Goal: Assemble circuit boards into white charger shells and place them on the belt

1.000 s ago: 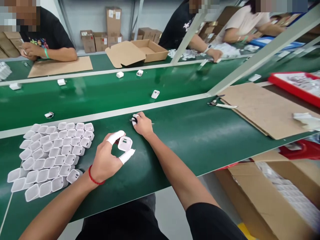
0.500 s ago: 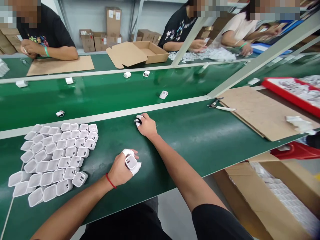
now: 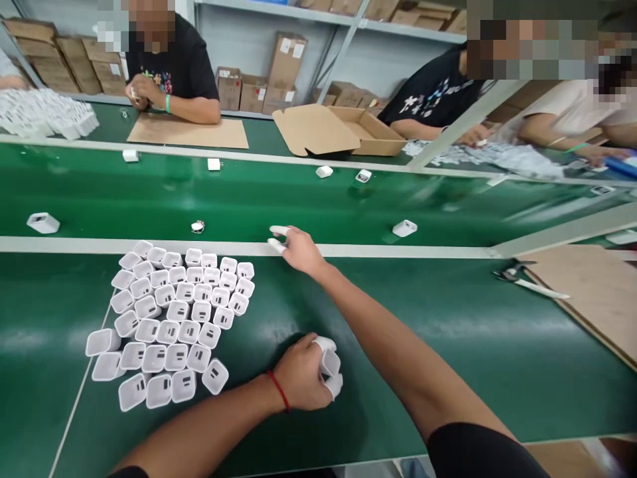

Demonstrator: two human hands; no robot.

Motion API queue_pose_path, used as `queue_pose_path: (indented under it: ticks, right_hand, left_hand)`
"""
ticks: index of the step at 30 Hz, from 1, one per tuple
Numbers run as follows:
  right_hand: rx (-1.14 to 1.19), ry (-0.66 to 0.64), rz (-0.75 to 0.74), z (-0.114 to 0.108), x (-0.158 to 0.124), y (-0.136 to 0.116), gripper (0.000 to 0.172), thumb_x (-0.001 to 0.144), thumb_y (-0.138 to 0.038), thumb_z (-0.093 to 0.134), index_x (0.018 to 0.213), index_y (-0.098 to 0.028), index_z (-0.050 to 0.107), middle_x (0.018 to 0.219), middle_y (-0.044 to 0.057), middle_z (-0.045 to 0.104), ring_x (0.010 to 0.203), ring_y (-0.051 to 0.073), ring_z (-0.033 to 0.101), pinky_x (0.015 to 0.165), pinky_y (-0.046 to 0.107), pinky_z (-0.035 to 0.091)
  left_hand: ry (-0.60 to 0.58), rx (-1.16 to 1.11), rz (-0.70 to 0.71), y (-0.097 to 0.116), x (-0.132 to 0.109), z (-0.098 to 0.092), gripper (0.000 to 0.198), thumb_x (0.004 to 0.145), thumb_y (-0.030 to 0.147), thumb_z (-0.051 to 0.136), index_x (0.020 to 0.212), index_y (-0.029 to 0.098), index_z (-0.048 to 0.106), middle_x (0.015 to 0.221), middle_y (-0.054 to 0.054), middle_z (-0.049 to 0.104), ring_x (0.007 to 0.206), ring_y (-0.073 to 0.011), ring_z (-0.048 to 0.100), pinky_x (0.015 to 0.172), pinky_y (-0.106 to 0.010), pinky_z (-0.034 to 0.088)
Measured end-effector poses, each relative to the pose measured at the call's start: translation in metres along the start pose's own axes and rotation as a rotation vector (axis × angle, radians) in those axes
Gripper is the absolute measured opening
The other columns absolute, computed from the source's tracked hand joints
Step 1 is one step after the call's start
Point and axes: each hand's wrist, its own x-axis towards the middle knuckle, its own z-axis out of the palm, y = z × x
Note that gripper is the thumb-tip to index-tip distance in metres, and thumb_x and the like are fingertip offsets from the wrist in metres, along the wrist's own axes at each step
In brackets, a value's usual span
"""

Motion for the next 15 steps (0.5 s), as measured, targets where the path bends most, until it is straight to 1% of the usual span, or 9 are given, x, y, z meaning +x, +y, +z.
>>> queue_pose_path:
  ticks: [2,4,6,8,9,10,11,13,15]
  right_hand:
    - [0.088,-0.037,-0.09,0.008,0.029,-0.027,0.036,0.092,-0.023,0.061,0.126,-0.014,0.06,0.115,0.008,0.064,0.096,0.019,0.064,0.088,0.027,0.051]
    - [0.117,-0.105,-0.198,0.018,0.053,-0.052,0.037,0.091,-0.018,0.06,0.128,-0.014,0.058,0.128,0.009,0.058,0.101,0.02,0.062,0.089,0.028,0.05]
    - [0.04,-0.216,-0.305,0.026,0.072,-0.072,0.038,0.088,-0.007,0.056,0.124,-0.018,0.06,0.144,0.004,0.045,0.101,0.019,0.063,0.085,0.028,0.051]
    - [-0.085,-0.327,-0.396,0.034,0.085,-0.088,0.044,0.082,0.002,0.05,0.118,-0.02,0.063,0.152,-0.001,0.033,0.095,0.019,0.064,0.075,0.028,0.052]
    - [-0.135,-0.367,-0.437,0.037,0.09,-0.094,0.048,0.079,0.005,0.048,0.116,-0.021,0.063,0.153,-0.002,0.031,0.093,0.019,0.065,0.072,0.028,0.052]
    - [-0.164,-0.394,-0.473,0.039,0.095,-0.099,0.05,0.079,0.007,0.047,0.116,-0.022,0.063,0.152,-0.002,0.033,0.093,0.019,0.064,0.07,0.028,0.051]
    - [-0.175,-0.411,-0.501,0.04,0.099,-0.103,0.049,0.08,0.006,0.047,0.117,-0.022,0.062,0.149,-0.001,0.039,0.095,0.02,0.064,0.07,0.027,0.05]
    - [-0.177,-0.428,-0.514,0.04,0.105,-0.108,0.04,0.084,0.002,0.048,0.113,-0.02,0.063,0.135,0.003,0.054,0.097,0.021,0.063,0.071,0.026,0.049]
    - [-0.189,-0.424,-0.472,0.035,0.109,-0.108,0.029,0.086,-0.002,0.051,0.106,-0.017,0.065,0.122,0.008,0.061,0.092,0.022,0.064,0.07,0.027,0.048]
  left_hand:
    - [-0.014,-0.007,-0.017,-0.001,0.0,0.001,0.035,0.066,0.016,0.062,0.101,0.012,0.058,0.089,-0.01,0.06,0.081,-0.0236,0.061,0.08,-0.036,0.056]
    - [-0.025,-0.017,-0.04,-0.002,0.001,0.002,0.027,0.066,0.016,0.062,0.092,0.015,0.057,0.088,-0.008,0.059,0.077,-0.0217,0.06,0.078,-0.034,0.056]
    - [-0.043,-0.023,-0.068,-0.002,0.002,0.002,0.019,0.063,0.014,0.063,0.078,0.018,0.053,0.083,-0.008,0.058,0.074,-0.0214,0.059,0.076,-0.034,0.056]
    - [-0.061,-0.029,-0.105,-0.001,0.004,0.0,0.022,0.057,0.011,0.062,0.066,0.02,0.044,0.08,-0.008,0.057,0.076,-0.0229,0.059,0.077,-0.036,0.055]
    - [-0.068,-0.032,-0.122,0.0,0.005,-0.001,0.026,0.055,0.009,0.062,0.063,0.021,0.039,0.08,-0.008,0.056,0.078,-0.0241,0.058,0.079,-0.037,0.055]
    - [-0.073,-0.035,-0.137,0.0,0.006,-0.002,0.03,0.053,0.008,0.061,0.061,0.022,0.036,0.081,-0.009,0.056,0.08,-0.0252,0.058,0.08,-0.037,0.054]
    - [-0.078,-0.039,-0.147,0.001,0.006,-0.003,0.032,0.052,0.007,0.06,0.061,0.022,0.034,0.082,-0.009,0.055,0.082,-0.0258,0.058,0.079,-0.038,0.054]
    - [-0.09,-0.041,-0.152,0.001,0.007,-0.003,0.033,0.052,0.005,0.058,0.063,0.023,0.033,0.082,-0.009,0.054,0.08,-0.0255,0.056,0.076,-0.038,0.053]
    - [-0.095,-0.046,-0.146,0.0,0.006,-0.002,0.031,0.054,0.003,0.057,0.065,0.022,0.036,0.082,-0.008,0.054,0.077,-0.0234,0.055,0.073,-0.036,0.052]
